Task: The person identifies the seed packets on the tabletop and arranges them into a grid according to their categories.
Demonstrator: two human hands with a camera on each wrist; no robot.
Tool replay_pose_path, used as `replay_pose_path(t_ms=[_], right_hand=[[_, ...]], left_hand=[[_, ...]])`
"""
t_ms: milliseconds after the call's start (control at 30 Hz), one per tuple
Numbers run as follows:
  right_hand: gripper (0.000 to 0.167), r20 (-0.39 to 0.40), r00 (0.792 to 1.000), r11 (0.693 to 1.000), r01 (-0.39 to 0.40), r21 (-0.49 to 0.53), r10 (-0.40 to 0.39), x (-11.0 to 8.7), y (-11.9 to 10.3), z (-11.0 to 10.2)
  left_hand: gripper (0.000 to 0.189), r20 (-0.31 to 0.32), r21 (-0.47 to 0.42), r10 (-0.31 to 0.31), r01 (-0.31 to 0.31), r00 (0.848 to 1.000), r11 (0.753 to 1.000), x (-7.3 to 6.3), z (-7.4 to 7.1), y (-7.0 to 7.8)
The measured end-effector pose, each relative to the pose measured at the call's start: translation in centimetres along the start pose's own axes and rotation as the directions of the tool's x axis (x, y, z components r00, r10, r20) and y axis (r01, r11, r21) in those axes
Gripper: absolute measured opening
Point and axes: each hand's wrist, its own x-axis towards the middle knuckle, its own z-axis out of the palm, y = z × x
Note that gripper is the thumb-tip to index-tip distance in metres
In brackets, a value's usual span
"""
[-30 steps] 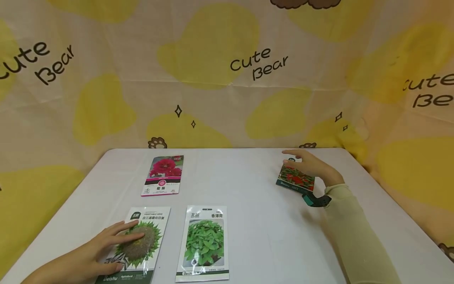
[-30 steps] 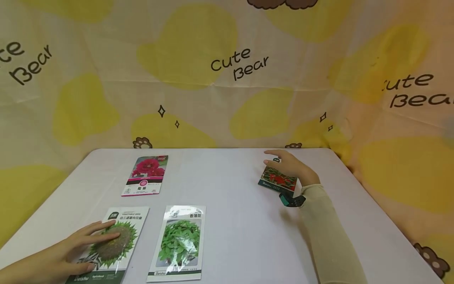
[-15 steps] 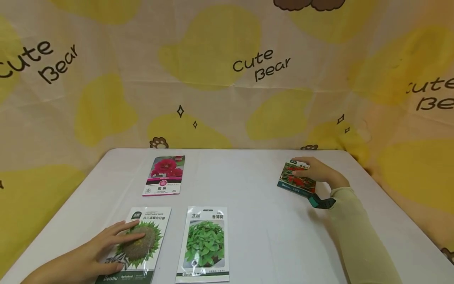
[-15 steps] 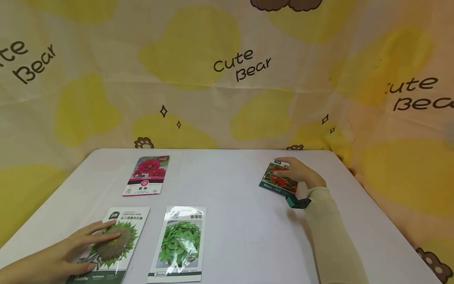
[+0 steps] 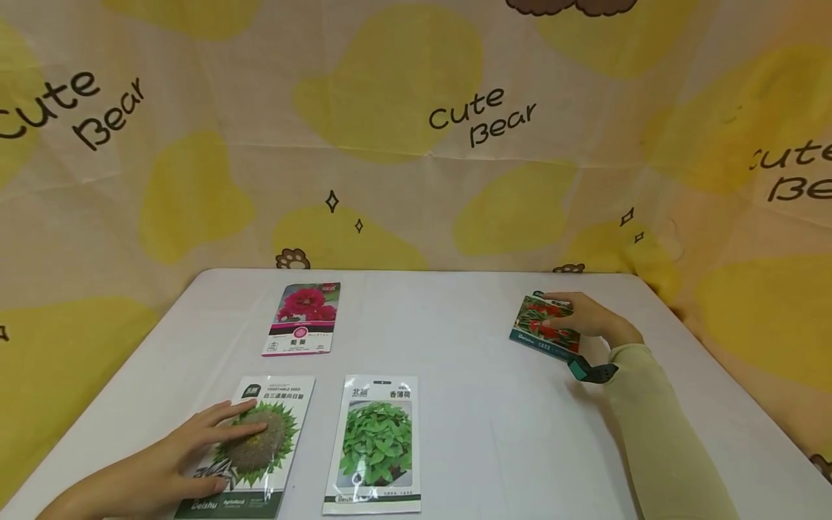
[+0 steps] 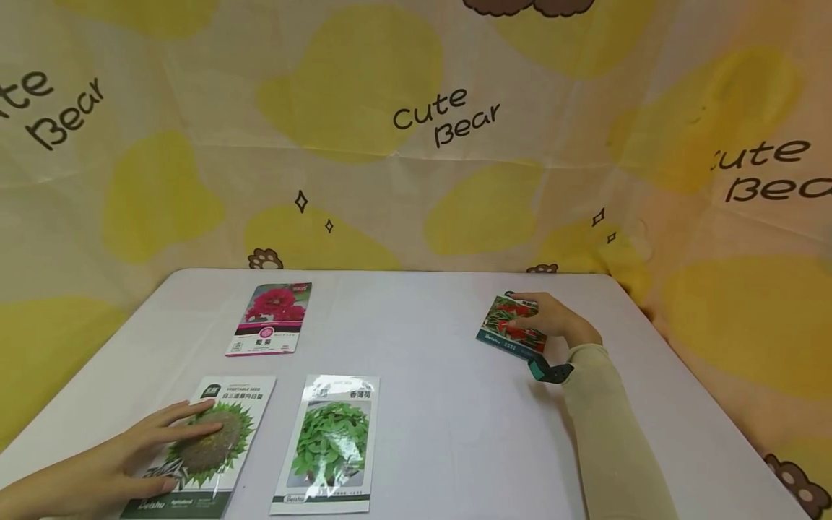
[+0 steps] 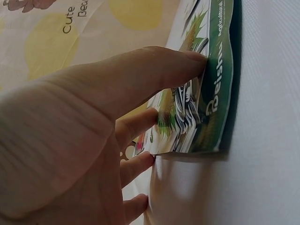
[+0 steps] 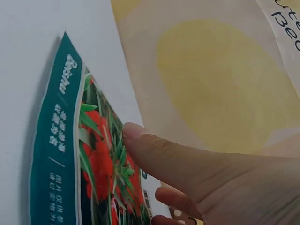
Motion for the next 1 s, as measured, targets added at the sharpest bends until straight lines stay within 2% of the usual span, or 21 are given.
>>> replay_pose_path(t_ms=[133, 333, 533, 733, 1000], right_hand=[[0.073, 0.005, 1.000, 1.000, 0.017, 0.004, -0.017, 0.1, 0.4, 0.3], [0.069, 0.009, 1.000, 1.000, 0.022, 0.001, -0.022, 0.2, 0.7, 0.6], [0.061, 0.002, 1.000, 1.000, 0.010, -0.020, -0.010, 0.0, 0.1, 0.7], [0.061, -0.006, 1.000, 0.999, -0.022, -0.040, 0.022, 0.2, 0.0, 0.7], [0.062, -0.015, 0.999, 0.998, -0.044, -0.035, 0.044, 0.4, 0.0, 1.3]], left_hand=[[0.071, -0.010, 0.043, -0.002, 0.002, 1.000, 0.999, 0.3, -0.1, 0.2], [0.071, -0.028, 0.000, 0.013, -0.013, 1.000, 1.000, 0.4, -0.1, 0.0], [0.070, 0.003, 0.047, -0.018, 0.018, 1.000, 0.999, 0.4, -0.2, 0.0], [0.069, 0.018, 0.041, -0.040, 0.039, 0.999, 0.998, 0.3, -0.3, 0.0], [0.070, -0.006, 0.034, -0.008, 0.008, 1.000, 0.999, 0.2, -0.1, 0.2]])
